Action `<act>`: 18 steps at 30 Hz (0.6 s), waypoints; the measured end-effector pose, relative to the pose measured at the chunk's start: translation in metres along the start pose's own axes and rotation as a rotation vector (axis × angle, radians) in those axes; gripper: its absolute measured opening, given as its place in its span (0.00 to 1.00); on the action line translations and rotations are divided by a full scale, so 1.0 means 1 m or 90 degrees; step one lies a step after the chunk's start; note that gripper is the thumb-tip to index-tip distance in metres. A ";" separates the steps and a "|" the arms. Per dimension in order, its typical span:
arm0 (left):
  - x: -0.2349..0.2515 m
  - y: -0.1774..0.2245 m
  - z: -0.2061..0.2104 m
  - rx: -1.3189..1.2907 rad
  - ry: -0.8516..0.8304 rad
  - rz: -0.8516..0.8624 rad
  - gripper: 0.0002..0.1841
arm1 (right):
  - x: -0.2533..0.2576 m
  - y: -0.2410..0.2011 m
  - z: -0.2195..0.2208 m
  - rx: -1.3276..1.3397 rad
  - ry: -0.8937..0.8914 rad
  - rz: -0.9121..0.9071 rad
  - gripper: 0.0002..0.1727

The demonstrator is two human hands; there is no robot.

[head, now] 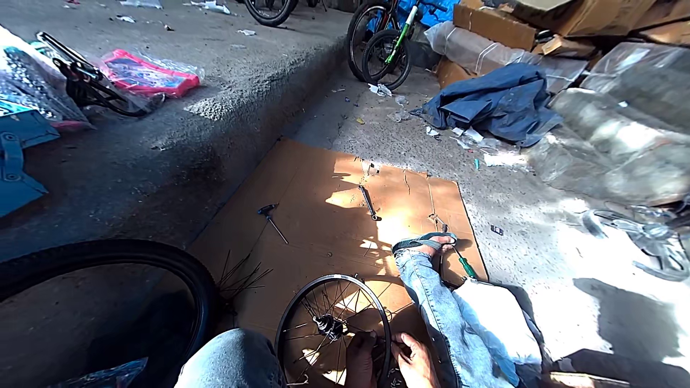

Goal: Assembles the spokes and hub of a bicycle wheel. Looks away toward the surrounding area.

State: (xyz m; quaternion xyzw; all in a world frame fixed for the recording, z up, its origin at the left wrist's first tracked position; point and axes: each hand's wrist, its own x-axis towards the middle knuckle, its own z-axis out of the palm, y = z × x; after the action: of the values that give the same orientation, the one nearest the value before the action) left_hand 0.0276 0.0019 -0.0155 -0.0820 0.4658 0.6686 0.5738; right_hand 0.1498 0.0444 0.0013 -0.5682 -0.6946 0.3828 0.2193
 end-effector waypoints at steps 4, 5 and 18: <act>-0.001 0.002 0.001 -0.011 0.002 -0.011 0.05 | -0.001 -0.003 0.000 0.052 0.006 0.029 0.09; -0.001 0.002 0.001 -0.013 0.004 -0.014 0.05 | -0.001 -0.004 0.000 0.061 0.011 0.037 0.08; 0.000 0.004 0.002 -0.007 0.009 -0.026 0.05 | -0.004 -0.007 -0.003 0.067 0.012 0.039 0.09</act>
State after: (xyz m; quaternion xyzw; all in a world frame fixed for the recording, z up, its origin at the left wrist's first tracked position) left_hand 0.0253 0.0041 -0.0124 -0.0994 0.4644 0.6590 0.5832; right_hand 0.1486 0.0409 0.0089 -0.5802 -0.6539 0.4199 0.2436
